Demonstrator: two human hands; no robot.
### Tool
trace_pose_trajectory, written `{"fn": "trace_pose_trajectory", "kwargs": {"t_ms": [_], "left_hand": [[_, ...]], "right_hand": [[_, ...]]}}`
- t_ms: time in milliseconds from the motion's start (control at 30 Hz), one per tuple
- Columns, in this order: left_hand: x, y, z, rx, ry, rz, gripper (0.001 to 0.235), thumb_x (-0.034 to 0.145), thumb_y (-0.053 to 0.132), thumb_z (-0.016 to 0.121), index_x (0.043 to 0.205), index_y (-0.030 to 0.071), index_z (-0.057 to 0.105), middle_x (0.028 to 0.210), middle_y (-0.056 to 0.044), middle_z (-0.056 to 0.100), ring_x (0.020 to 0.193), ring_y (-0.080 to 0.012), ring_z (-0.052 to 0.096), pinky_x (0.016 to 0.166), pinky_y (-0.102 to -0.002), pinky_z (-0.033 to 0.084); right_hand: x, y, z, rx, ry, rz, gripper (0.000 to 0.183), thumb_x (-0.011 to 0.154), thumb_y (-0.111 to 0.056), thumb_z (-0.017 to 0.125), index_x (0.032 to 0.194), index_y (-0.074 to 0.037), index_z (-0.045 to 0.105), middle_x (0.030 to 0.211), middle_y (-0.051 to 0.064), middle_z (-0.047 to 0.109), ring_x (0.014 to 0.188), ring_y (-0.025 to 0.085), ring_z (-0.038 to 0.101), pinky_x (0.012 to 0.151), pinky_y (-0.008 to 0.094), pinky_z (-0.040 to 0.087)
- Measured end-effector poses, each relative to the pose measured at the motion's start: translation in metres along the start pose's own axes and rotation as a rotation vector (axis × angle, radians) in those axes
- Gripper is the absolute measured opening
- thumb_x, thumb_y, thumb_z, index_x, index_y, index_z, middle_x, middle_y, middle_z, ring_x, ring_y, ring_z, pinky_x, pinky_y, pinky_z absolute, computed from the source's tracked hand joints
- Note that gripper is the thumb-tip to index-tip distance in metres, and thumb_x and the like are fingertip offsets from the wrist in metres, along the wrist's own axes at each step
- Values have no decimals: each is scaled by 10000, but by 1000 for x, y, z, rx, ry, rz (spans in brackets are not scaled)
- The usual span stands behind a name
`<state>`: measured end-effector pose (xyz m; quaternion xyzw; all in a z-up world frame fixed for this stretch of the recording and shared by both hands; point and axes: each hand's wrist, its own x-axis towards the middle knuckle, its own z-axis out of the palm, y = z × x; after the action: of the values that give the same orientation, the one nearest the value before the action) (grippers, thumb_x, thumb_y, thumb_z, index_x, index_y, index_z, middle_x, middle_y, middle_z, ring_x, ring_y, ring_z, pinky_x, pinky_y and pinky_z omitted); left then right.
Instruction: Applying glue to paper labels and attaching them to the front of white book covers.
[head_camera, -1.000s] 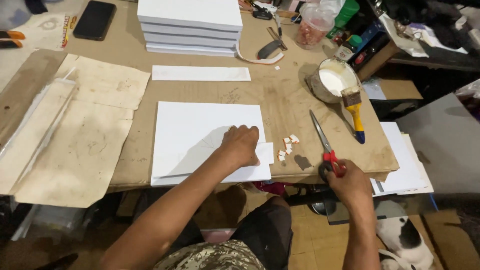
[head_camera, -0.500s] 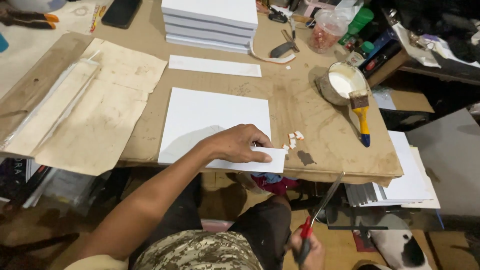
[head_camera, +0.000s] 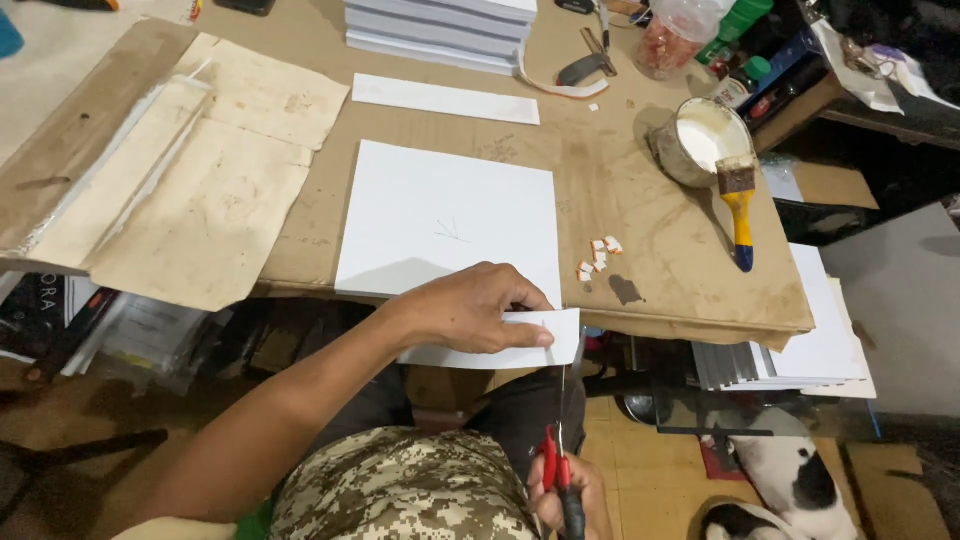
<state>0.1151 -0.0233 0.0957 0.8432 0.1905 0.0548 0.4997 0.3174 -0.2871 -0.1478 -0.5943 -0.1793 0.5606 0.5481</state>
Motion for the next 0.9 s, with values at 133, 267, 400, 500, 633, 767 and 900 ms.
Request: {"fn": "trace_pose_trajectory", "kwargs": {"t_ms": [133, 267, 400, 500, 633, 767, 900], "left_hand": [[-9, 5, -1, -39, -14, -23, 224, 965, 320, 680, 982, 132, 802, 765, 71, 646, 661, -86, 461, 630, -287, 331], [-14, 5, -4, -64, -45, -22, 272, 950, 345, 655, 1060, 140, 798, 951, 53, 774, 807, -89, 620, 709, -278, 419], [-15, -1, -6, -53, -47, 38, 274, 951, 359, 643, 1049, 156, 797, 993, 34, 802, 836, -107, 666, 709, -294, 448], [-18, 0, -7, -43, -45, 25, 320, 937, 386, 631, 1075, 144, 789, 1060, 19, 801, 898, -121, 686, 750, -298, 465], [-22, 3, -7, -55, -53, 56, 328, 946, 380, 618, 1087, 139, 791, 1142, -12, 805, 983, -141, 725, 809, -308, 511], [-24, 3, -6, -76, -54, 4, 362, 937, 357, 630, 1187, 137, 771, 1226, -10, 787, 1056, -139, 729, 838, -309, 525], [-23, -5, -3, -26, -30, 3, 484, 902, 480, 614, 1201, 128, 760, 1185, -12, 780, 1004, -147, 705, 770, -312, 495]], "right_hand": [[-44, -69, 55, -299, -250, -389, 593, 718, -579, 848, 794, -4, 724, 594, 47, 616, 521, 131, 512, 501, 267, 361], [-49, -77, 67, -313, -205, -384, 548, 730, -556, 834, 732, -23, 706, 590, 29, 552, 520, 133, 452, 522, 279, 305], [-51, -75, 72, -335, -128, -318, 386, 721, -369, 859, 683, -29, 680, 531, 9, 476, 473, 126, 383, 483, 306, 249], [-51, -76, 76, -406, -149, -404, 440, 750, -443, 858, 653, -84, 624, 551, -23, 460, 494, 95, 371, 486, 288, 233], [-53, -73, 79, -336, -60, -289, 466, 688, -383, 924, 631, -57, 596, 563, 13, 449, 505, 115, 358, 505, 301, 227], [-54, -72, 79, -362, -18, -215, 348, 665, -188, 938, 630, -66, 615, 557, 13, 473, 495, 119, 348, 491, 309, 254], [-47, -63, 72, -399, -51, -242, 357, 676, -208, 963, 646, -69, 636, 560, 21, 551, 479, 96, 352, 467, 293, 255]]}}
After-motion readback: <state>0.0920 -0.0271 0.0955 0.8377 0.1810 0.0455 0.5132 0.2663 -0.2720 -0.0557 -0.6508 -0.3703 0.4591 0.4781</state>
